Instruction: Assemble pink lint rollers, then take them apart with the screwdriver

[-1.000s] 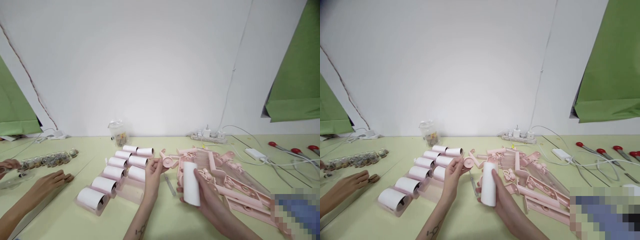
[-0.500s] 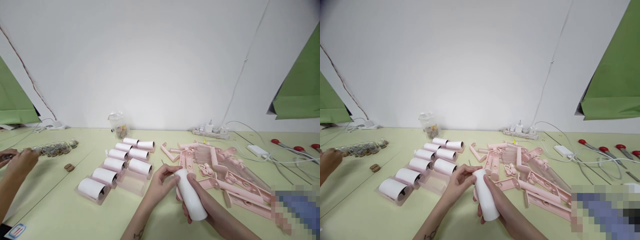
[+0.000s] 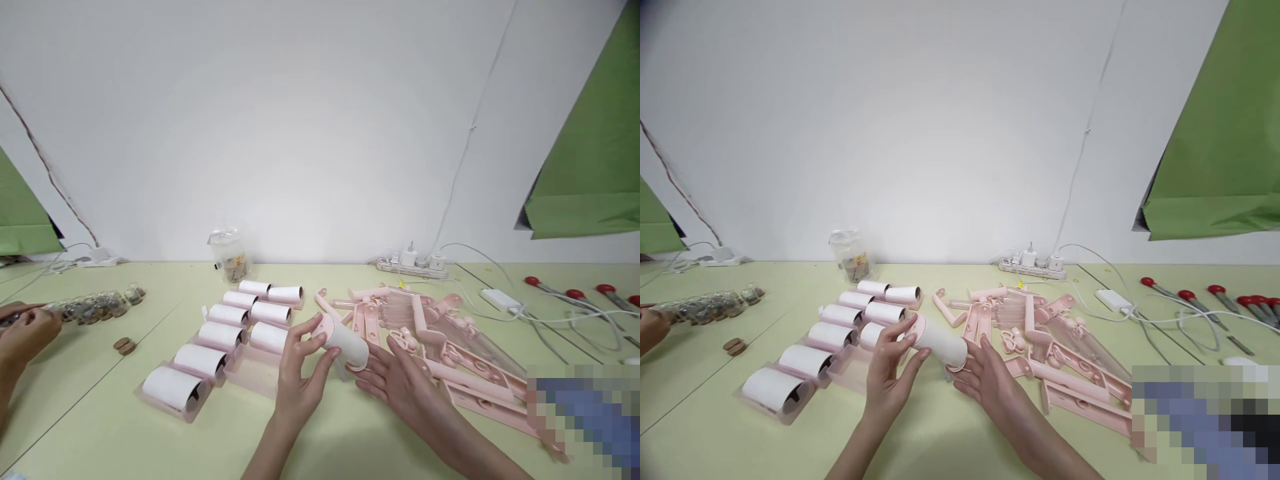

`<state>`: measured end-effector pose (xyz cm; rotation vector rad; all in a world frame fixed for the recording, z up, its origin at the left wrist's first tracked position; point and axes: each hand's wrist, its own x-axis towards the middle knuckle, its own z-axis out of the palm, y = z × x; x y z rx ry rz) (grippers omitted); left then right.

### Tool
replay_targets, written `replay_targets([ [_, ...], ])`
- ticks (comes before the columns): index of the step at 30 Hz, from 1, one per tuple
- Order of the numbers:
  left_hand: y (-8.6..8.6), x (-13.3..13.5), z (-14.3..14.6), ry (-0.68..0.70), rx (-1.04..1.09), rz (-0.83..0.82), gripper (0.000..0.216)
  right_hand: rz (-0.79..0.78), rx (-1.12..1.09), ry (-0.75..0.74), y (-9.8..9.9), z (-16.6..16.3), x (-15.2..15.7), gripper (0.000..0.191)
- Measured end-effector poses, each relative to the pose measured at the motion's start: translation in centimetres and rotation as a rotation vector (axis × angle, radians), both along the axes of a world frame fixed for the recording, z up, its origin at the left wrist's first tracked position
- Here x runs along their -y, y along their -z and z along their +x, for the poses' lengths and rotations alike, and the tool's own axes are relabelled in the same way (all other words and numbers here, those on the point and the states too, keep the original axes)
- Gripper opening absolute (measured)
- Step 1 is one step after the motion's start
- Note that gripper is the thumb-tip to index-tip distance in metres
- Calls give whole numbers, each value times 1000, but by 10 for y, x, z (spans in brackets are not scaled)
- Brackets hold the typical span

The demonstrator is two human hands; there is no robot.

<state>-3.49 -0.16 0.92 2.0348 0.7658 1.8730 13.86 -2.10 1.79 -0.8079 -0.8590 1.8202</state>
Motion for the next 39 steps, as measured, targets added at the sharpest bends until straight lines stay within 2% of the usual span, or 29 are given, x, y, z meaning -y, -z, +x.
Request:
replay_targets([
  [5,-7,4,0,-37,-125,109,34,72,-16,-18,2,-1,1,61],
  [10,-10,5,1,-57,-161,138,32,109,31,30,5,3,1,54],
  [15,-4,14,13,-55,-266,235,36,167,212,61,21,7,-5,73],
  [18,-1,26,25,32,-344,272,45,345,365,78,14,12,-2,82],
  [20,-3,32,29,169,-189,124,48,487,453,112,2,15,3,88],
  [21,-5,33,30,237,-44,-18,48,558,529,148,-4,15,6,91],
  [24,-15,30,29,439,389,-670,50,775,919,211,-22,11,13,103],
  [26,-19,27,29,572,523,-1035,52,909,1131,90,-30,4,10,111],
  [27,-21,25,29,605,552,-1141,55,964,1182,-6,-34,1,5,114],
  [28,-21,24,28,600,580,-1189,56,1002,1207,-88,-38,-3,-4,115],
  [30,-21,21,26,517,647,-1182,56,998,1240,-162,-43,-11,-30,98],
  [32,-20,18,22,433,721,-1135,50,911,1292,-74,-45,-21,-65,51],
  [33,-20,16,20,404,757,-1107,47,888,1323,-22,-43,-26,-82,39],
  [36,-21,13,14,362,838,-1067,44,826,1424,31,-30,-42,-122,27],
  [39,-25,14,12,340,896,-1062,46,763,1439,26,-14,-51,-136,25],
])
